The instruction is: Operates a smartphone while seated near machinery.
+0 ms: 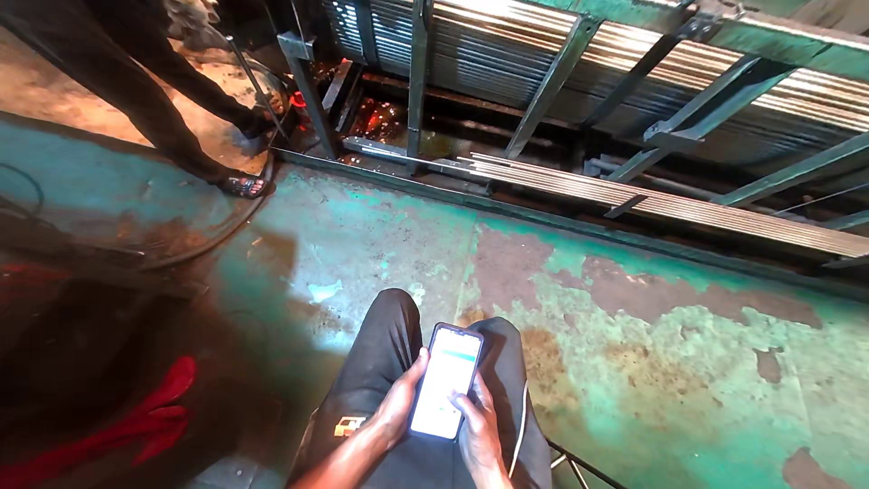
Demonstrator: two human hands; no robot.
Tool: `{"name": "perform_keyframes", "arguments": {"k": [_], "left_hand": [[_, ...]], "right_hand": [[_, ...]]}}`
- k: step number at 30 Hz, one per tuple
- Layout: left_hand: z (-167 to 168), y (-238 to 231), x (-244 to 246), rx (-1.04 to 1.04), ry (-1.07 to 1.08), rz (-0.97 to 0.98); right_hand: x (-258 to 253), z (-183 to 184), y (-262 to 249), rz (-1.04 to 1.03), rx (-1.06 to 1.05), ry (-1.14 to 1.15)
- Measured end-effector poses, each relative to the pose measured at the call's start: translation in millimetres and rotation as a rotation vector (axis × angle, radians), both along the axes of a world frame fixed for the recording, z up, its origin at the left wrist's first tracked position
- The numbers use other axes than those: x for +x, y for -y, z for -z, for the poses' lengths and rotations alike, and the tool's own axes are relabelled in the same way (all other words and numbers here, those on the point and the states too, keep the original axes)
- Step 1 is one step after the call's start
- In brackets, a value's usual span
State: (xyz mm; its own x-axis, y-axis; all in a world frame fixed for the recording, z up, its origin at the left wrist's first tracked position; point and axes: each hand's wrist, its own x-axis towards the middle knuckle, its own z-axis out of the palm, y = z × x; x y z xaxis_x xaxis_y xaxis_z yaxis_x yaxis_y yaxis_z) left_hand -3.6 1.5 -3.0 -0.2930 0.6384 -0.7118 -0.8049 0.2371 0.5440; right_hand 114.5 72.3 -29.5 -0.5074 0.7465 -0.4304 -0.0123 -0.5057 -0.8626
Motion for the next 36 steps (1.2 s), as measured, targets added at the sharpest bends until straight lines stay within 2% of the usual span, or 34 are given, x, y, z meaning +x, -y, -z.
{"name": "perform_keyframes", "arguments": {"k": [8, 36], "left_hand": [[0.0, 0.5, -0.1, 0.022, 0.006, 0.009], [0.2, -0.7, 0.2, 0.002, 0.002, 0.001]], "right_hand": [[0.1, 1.7, -0.3, 0.007, -0.002, 0.057], [-1.7, 0.8, -1.3, 0.020, -0.026, 0.031]]}}
